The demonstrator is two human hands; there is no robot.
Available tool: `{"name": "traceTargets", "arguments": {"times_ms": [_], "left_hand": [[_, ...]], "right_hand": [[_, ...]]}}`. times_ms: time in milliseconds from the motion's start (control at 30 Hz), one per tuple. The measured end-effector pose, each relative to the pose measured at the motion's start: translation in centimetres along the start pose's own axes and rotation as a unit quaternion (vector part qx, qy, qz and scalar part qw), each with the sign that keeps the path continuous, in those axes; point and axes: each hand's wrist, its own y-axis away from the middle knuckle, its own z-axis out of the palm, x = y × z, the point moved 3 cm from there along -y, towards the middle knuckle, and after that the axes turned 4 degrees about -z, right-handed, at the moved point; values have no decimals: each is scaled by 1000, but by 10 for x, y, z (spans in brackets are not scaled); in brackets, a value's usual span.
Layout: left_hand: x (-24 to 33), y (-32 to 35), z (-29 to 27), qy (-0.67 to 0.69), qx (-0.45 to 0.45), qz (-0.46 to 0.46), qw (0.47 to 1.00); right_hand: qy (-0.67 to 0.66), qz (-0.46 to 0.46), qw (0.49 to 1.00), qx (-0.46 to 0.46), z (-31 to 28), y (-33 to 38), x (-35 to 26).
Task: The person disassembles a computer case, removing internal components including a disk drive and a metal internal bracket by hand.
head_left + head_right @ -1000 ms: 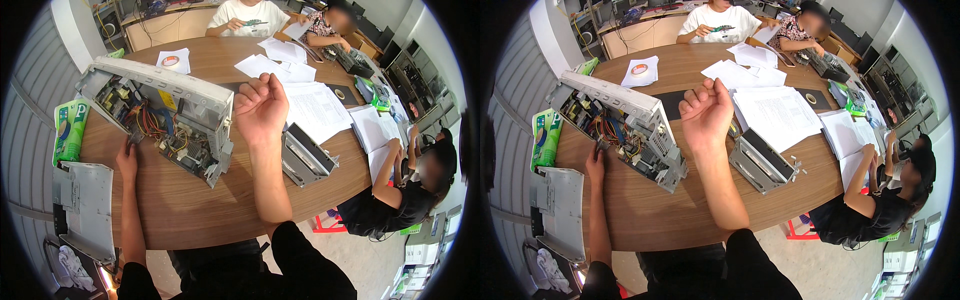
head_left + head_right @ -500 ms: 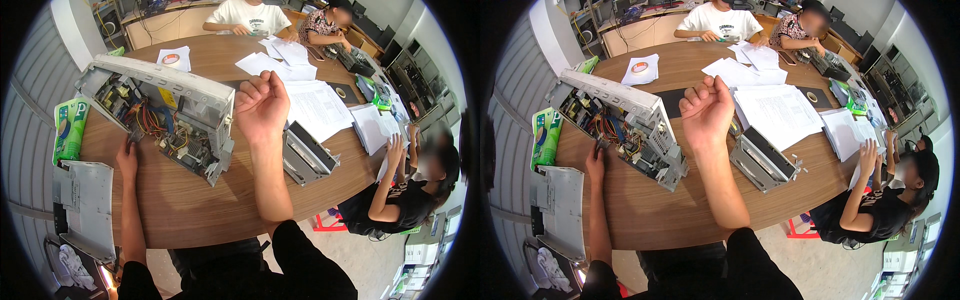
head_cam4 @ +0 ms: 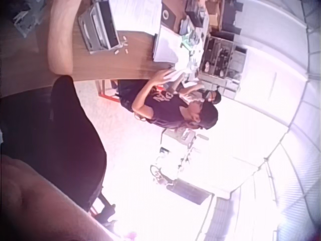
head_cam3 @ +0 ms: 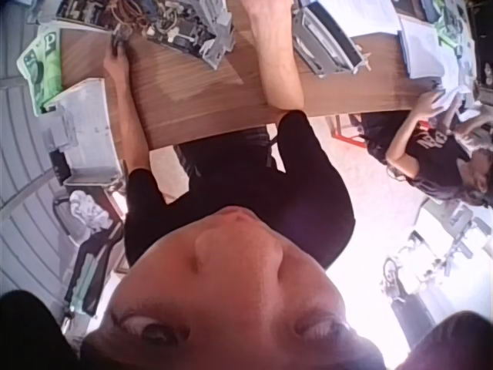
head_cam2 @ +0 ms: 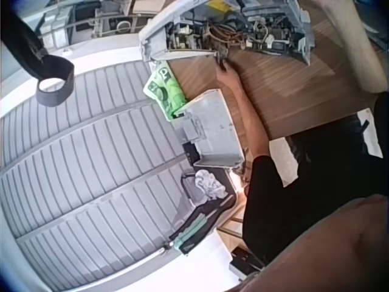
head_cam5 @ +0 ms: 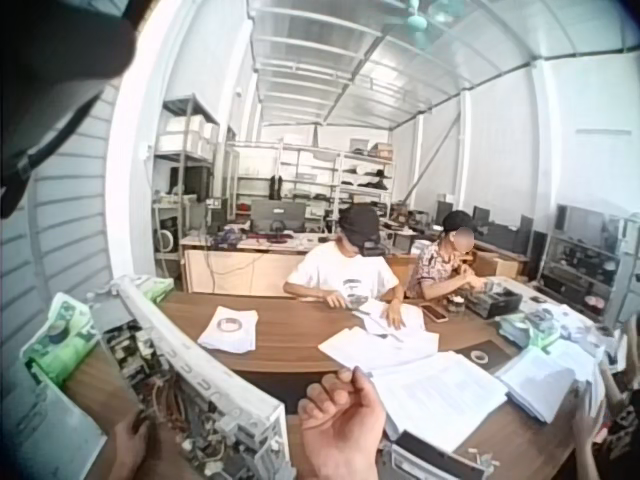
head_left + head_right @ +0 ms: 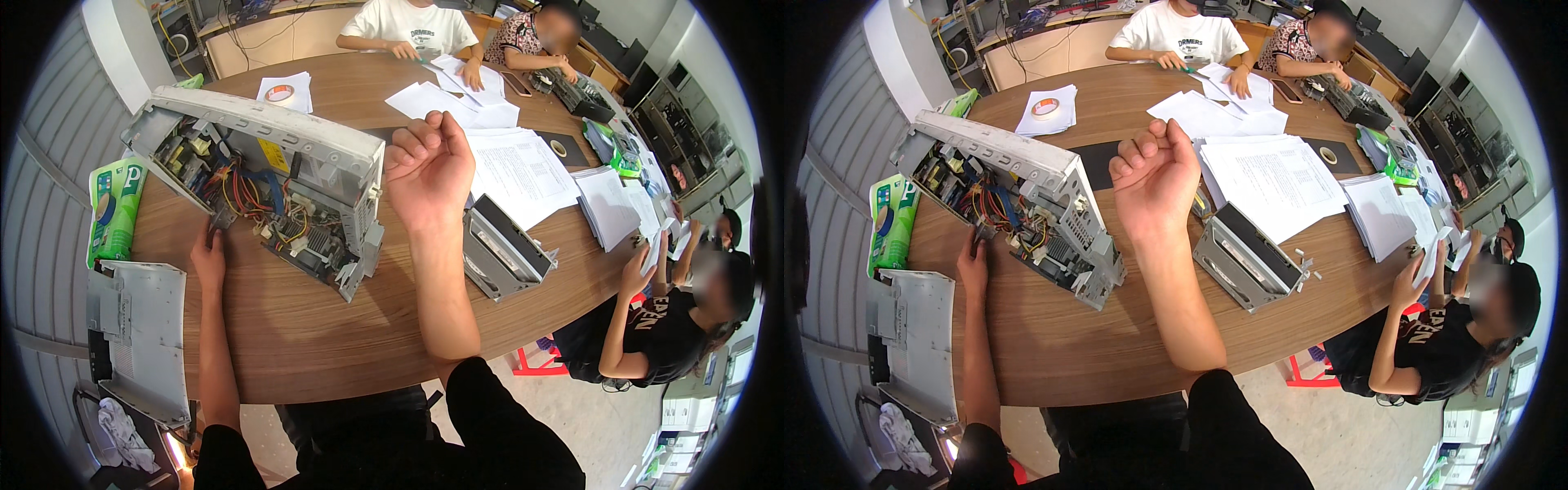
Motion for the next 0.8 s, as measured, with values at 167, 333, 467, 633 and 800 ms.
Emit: {"name": "traceTargets", "arguments": {"times_ms": [167,333,467,633,800], "left_hand": [[-2,0,0,1,1,12,1000],[-6,-1,0,11,-1,17,1000],[-7,-2,1,-38,11,24,999],[-3,1,-1,-15,9,13,1000],[3,3,-1,-29,19,25,999]], "right_hand": [[0,3,1000,-1,0,0,1],[3,3,1000,-4,0,0,0],[-9,7,1000,-21,-1,-1,-2],[-12,9,999,-36,0,-1,-5],[-2,15,1000,-27,-1,-2,-6]]}}
